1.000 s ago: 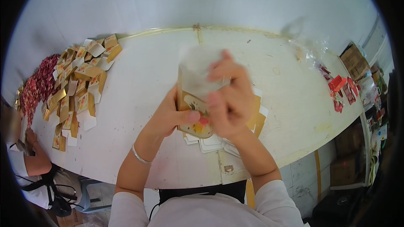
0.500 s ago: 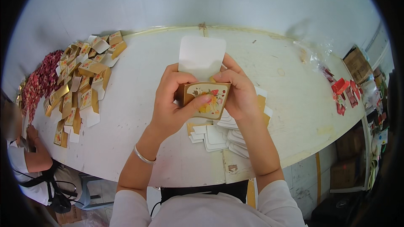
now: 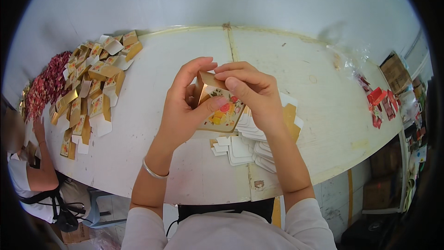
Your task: The person repeatedly picks up flat white paper pieces and inserts them into small gold-colored boxes with a fruit design, then places the assembled boxes on the table. The process is repeated continuously throughout the clip.
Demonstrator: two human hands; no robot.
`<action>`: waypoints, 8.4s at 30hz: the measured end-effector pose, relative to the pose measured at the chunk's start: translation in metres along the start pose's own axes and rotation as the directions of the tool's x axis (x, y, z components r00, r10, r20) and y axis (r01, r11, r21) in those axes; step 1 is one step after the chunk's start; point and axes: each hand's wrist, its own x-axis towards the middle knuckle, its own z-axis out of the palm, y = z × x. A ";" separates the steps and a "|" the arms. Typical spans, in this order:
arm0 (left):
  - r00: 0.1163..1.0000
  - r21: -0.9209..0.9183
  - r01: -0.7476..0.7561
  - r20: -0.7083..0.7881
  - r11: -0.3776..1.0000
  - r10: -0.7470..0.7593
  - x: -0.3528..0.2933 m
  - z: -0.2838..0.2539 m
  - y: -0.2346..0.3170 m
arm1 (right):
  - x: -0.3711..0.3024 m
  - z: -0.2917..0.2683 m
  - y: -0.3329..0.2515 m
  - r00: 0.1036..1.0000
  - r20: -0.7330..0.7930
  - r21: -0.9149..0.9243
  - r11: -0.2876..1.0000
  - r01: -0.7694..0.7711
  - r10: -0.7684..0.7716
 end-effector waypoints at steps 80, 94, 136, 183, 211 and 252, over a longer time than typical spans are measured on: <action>0.875 -0.409 0.482 0.279 0.775 -0.396 -0.004 0.000 -0.013 | 0.008 -0.014 0.007 0.837 0.158 -0.700 0.539 0.469 -0.523; 0.994 -0.060 -0.094 -0.061 0.994 0.090 -0.002 0.022 -0.010 | 0.003 -0.001 -0.012 0.923 -0.261 0.385 0.908 -0.169 0.282; 1.000 0.073 -0.027 0.008 0.997 0.026 -0.004 0.010 0.006 | 0.001 -0.012 -0.013 0.986 0.168 -0.030 0.999 0.020 -0.015; 0.765 0.812 0.506 -0.267 0.291 -0.586 0.051 -0.001 -0.133 | 0.009 -0.030 -0.018 0.966 -0.211 -0.341 0.938 0.069 -0.148; 0.838 -0.364 0.541 0.316 0.759 -0.445 -0.006 -0.003 -0.020 | 0.000 -0.006 0.000 0.782 0.018 -0.391 0.715 0.579 -0.624; 0.998 0.118 -0.067 0.011 0.991 0.066 0.002 -0.003 -0.001 | -0.003 0.004 0.000 0.996 0.060 -0.026 0.998 -0.056 0.058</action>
